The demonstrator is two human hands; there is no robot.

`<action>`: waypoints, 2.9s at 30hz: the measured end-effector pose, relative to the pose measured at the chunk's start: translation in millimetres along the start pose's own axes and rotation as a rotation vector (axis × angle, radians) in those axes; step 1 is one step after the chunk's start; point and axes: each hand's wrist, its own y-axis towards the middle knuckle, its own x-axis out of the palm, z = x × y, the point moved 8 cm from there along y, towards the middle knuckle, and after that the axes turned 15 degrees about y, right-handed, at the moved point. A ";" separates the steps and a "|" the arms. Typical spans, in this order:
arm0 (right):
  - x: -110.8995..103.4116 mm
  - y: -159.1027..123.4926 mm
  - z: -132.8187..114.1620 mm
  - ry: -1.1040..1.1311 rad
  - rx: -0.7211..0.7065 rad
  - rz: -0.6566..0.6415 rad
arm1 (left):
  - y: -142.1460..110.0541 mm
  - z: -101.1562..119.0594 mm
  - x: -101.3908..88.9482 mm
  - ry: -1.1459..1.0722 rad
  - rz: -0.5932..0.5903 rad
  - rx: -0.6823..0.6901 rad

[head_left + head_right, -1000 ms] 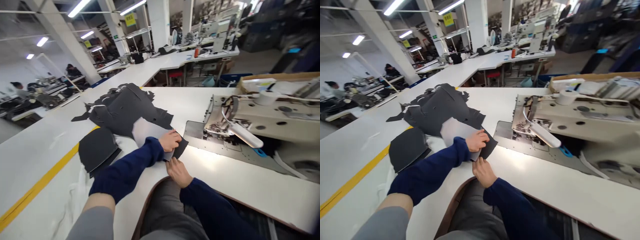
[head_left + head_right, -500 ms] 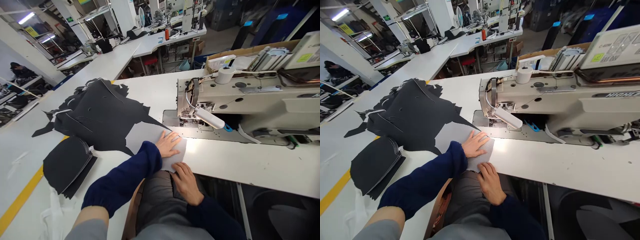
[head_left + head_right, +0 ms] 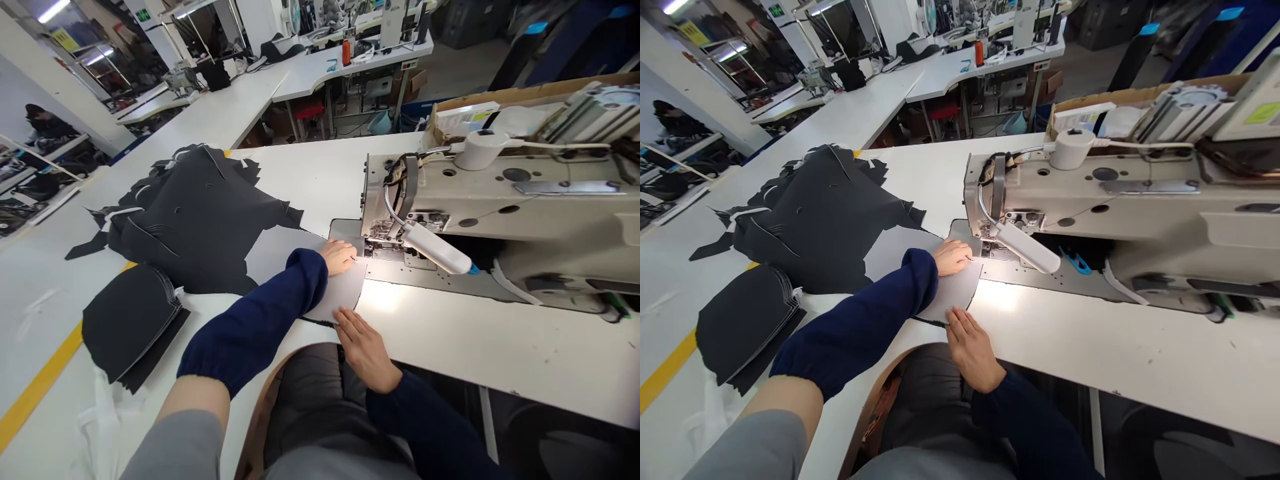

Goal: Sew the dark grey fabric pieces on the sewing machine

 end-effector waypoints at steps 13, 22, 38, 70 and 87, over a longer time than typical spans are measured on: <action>-4.3 14.7 44.5 -0.055 -0.006 -0.008 | 52.5 -17.1 0.8 0.016 -0.010 -0.044; -4.2 15.5 49.4 -0.031 0.022 -0.013 | 57.8 -15.2 -0.6 -0.020 -0.009 -0.056; -2.1 7.8 32.6 -0.006 0.353 -0.021 | -85.7 33.1 11.0 0.053 0.036 0.349; 49.8 39.8 41.7 -0.150 0.334 -0.075 | -46.2 27.3 11.6 0.183 -0.160 0.371; 53.2 56.4 78.0 -0.212 0.329 -0.138 | -9.3 18.8 11.5 0.229 -0.145 0.192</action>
